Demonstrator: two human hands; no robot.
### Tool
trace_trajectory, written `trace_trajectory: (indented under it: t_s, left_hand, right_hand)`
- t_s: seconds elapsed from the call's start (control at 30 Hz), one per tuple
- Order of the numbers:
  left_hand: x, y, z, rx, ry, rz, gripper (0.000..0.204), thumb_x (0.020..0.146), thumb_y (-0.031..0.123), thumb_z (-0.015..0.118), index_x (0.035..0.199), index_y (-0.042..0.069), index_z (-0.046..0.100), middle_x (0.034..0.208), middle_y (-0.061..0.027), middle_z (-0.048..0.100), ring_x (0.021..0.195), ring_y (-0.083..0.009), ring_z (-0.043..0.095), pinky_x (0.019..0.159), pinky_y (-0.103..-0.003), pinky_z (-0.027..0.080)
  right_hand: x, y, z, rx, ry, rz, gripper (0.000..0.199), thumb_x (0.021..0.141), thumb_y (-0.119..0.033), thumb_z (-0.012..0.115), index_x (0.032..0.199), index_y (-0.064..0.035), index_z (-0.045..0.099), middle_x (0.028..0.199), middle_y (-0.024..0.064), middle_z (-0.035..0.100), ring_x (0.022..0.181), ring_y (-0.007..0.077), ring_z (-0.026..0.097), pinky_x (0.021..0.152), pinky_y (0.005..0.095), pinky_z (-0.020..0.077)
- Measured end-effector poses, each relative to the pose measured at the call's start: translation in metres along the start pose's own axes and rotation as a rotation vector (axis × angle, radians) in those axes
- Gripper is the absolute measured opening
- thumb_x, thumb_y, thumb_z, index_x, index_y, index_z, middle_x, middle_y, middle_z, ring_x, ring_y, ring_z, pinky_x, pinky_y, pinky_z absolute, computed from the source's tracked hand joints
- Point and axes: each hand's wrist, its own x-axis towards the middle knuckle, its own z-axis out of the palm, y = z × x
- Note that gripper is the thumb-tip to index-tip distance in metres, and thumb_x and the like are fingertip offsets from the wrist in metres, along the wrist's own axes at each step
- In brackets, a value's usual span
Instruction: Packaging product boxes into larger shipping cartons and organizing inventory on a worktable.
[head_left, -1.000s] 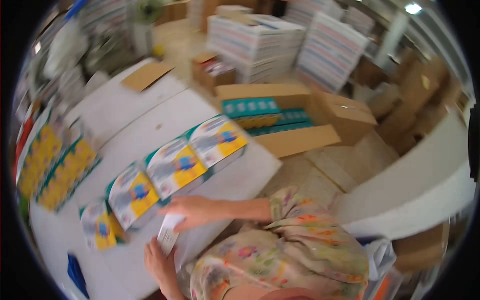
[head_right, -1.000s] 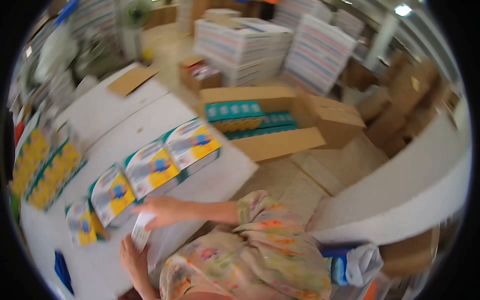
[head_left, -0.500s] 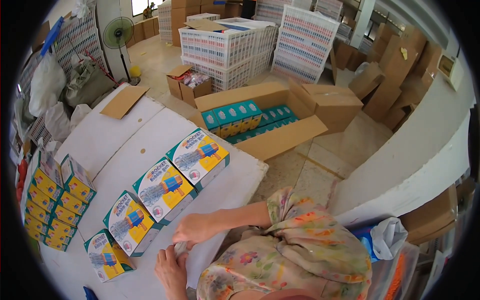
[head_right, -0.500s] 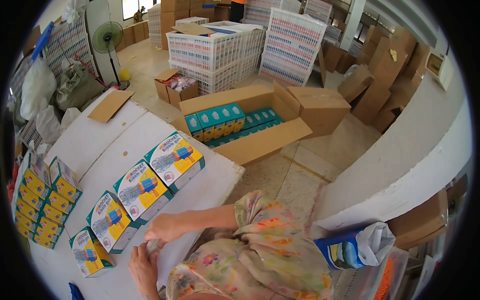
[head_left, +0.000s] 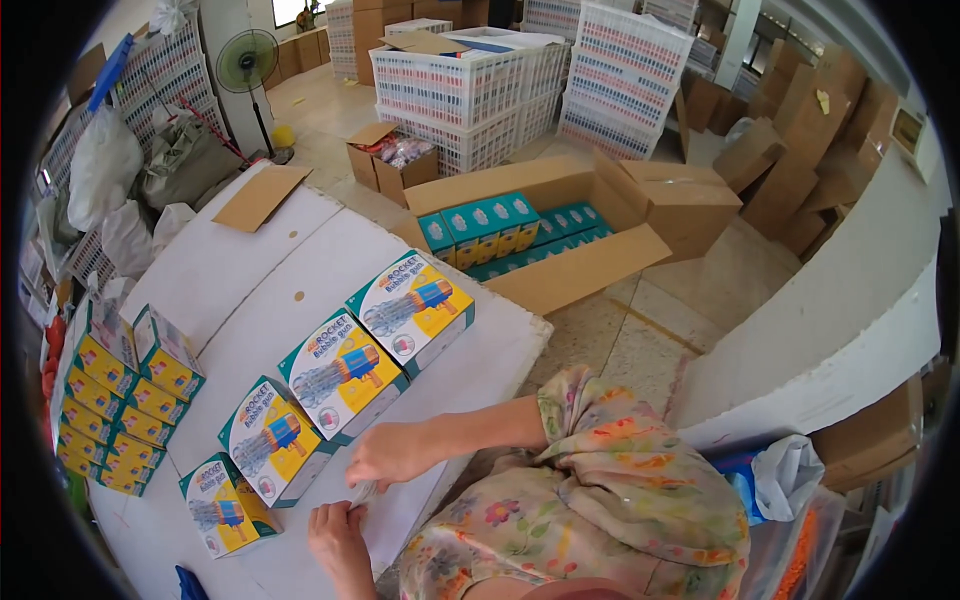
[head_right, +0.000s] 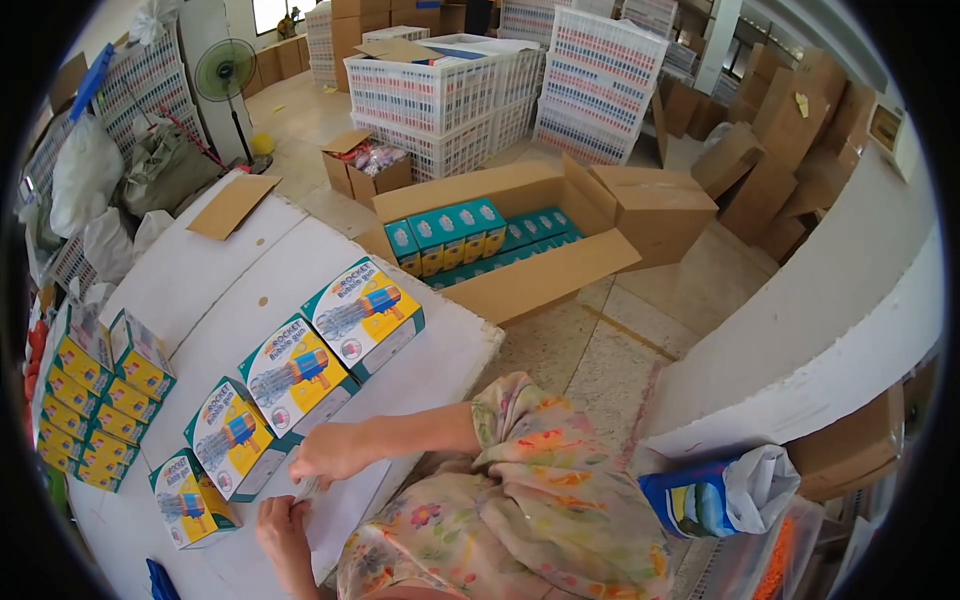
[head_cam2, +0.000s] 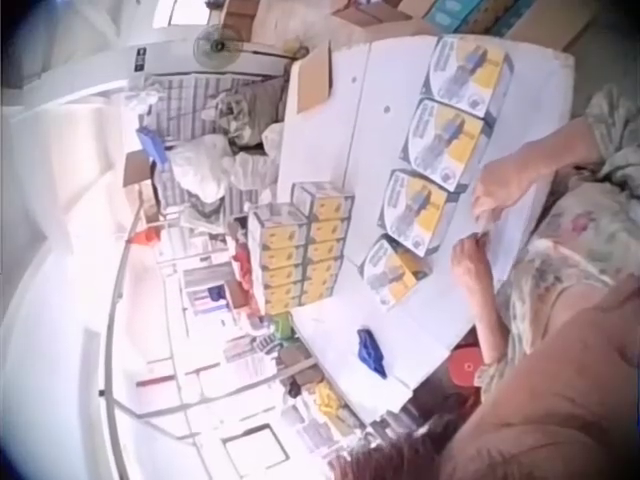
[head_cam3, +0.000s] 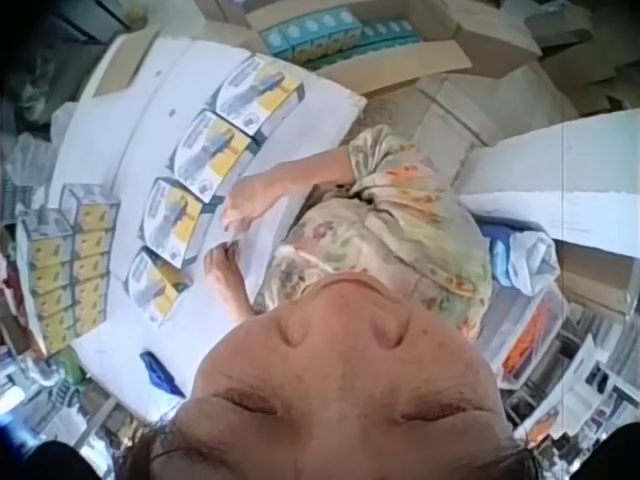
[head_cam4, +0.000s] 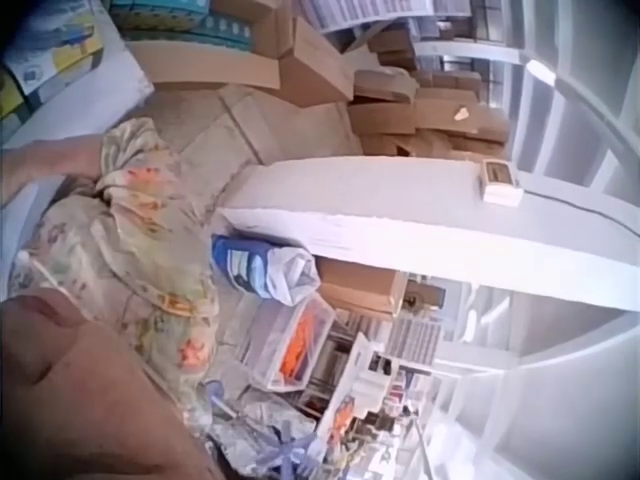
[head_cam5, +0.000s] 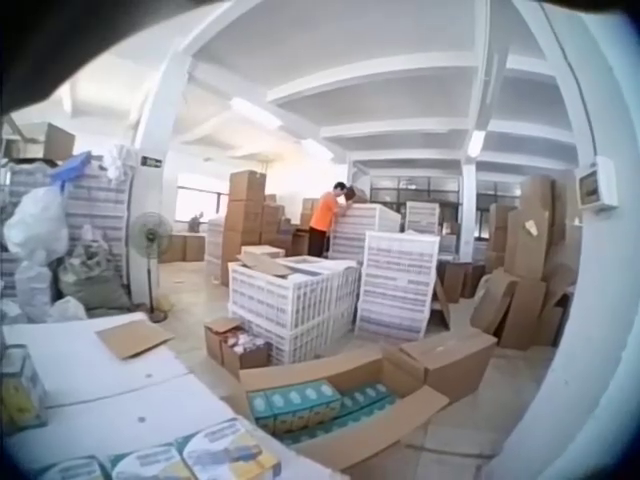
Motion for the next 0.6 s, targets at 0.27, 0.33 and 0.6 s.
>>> trace_trajectory:
  t_s: [0.27,0.33,0.6]
  left_hand:
    - [0.010,0.012,0.004,0.159,0.045,-0.010,0.010,0.079,0.008,0.065,0.082,0.001,0.060,0.078,-0.0121,0.059,0.079,-0.0322,0.055,0.071,-0.042,0.042]
    - [0.014,0.011,0.002,0.073,-0.010,-0.008,0.008,0.080,0.008,0.063,0.081,0.001,0.059,0.077,-0.0126,0.058,0.077,-0.0325,0.054,0.070,-0.043,0.042]
    - [-0.010,-0.010,0.009,0.146,-0.020,-0.151,0.011,0.086,0.010,0.056,0.078,0.003,0.055,0.078,-0.0168,0.057,0.076,-0.0373,0.055,0.068,-0.047,0.043]
  right_hand:
    - [-0.005,-0.005,-0.019,0.128,-0.047,0.128,0.037,0.075,-0.019,0.073,0.107,-0.0053,0.059,0.091,0.0177,0.067,0.086,0.0369,0.063,0.072,0.0458,0.0478]
    - [-0.008,-0.006,-0.021,0.179,-0.023,0.169,0.037,0.076,-0.019,0.072,0.107,-0.0049,0.059,0.092,0.0173,0.067,0.086,0.0373,0.063,0.072,0.0463,0.0478]
    - [0.007,0.006,0.008,0.204,0.038,0.114,0.024,0.078,-0.019,0.065,0.098,-0.0073,0.065,0.090,0.0173,0.067,0.086,0.0356,0.064,0.073,0.0456,0.0493]
